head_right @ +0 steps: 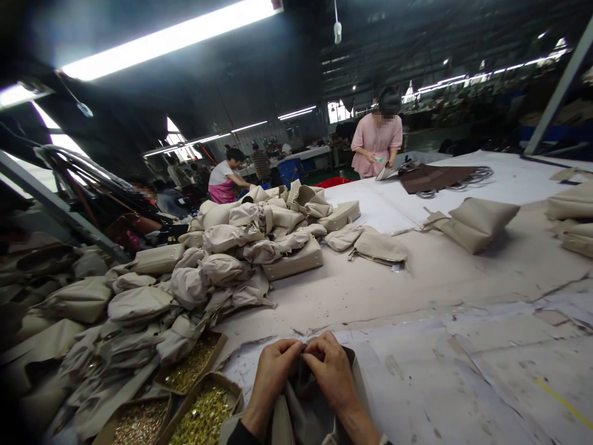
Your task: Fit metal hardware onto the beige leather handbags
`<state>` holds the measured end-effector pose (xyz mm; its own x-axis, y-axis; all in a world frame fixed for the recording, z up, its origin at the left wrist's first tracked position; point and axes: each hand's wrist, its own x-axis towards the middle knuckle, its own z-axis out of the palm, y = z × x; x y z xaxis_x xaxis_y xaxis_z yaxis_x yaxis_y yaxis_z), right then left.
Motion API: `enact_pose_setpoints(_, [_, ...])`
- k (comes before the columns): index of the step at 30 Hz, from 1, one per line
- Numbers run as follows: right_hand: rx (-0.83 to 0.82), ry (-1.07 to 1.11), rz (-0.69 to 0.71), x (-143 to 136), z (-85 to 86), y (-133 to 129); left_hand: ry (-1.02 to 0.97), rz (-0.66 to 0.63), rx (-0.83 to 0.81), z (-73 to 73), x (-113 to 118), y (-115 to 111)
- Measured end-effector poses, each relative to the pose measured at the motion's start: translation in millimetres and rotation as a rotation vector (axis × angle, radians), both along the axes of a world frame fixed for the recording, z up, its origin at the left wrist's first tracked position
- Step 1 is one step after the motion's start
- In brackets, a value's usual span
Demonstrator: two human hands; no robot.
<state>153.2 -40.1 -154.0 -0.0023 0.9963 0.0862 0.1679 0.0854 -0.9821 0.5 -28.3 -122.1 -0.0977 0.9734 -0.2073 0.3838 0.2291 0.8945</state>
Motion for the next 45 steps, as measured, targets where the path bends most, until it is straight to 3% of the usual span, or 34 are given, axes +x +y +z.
enact_pose_setpoints(14, [0.071,-0.119,0.032,1.6,3.4,-3.4,0.074,-0.032,0.009,5.8,3.1,-1.8])
enact_pose_setpoints(20, [0.078,-0.173,-0.002,0.6,6.1,-4.2,0.067,-0.043,0.014,7.8,4.2,-3.2])
enact_pose_setpoints(27, [0.157,-0.282,-0.068,-3.8,-1.9,-5.9,0.061,-0.026,0.005,9.1,2.1,-5.2])
enact_pose_setpoints(32, [0.170,-0.485,0.058,2.3,2.1,-2.3,0.044,-0.037,-0.003,14.0,4.7,-8.0])
enact_pose_setpoints(36, [0.161,-0.577,0.129,10.5,10.4,3.3,0.078,-0.054,-0.012,9.5,2.4,-6.8])
enact_pose_setpoints(41, [0.166,-0.614,0.239,14.0,15.2,12.1,0.102,-0.078,-0.053,-2.1,-8.5,2.4])
enact_pose_setpoints(45, [0.152,-0.566,0.244,15.1,13.9,16.8,0.123,-0.115,-0.052,0.1,-11.8,6.7])
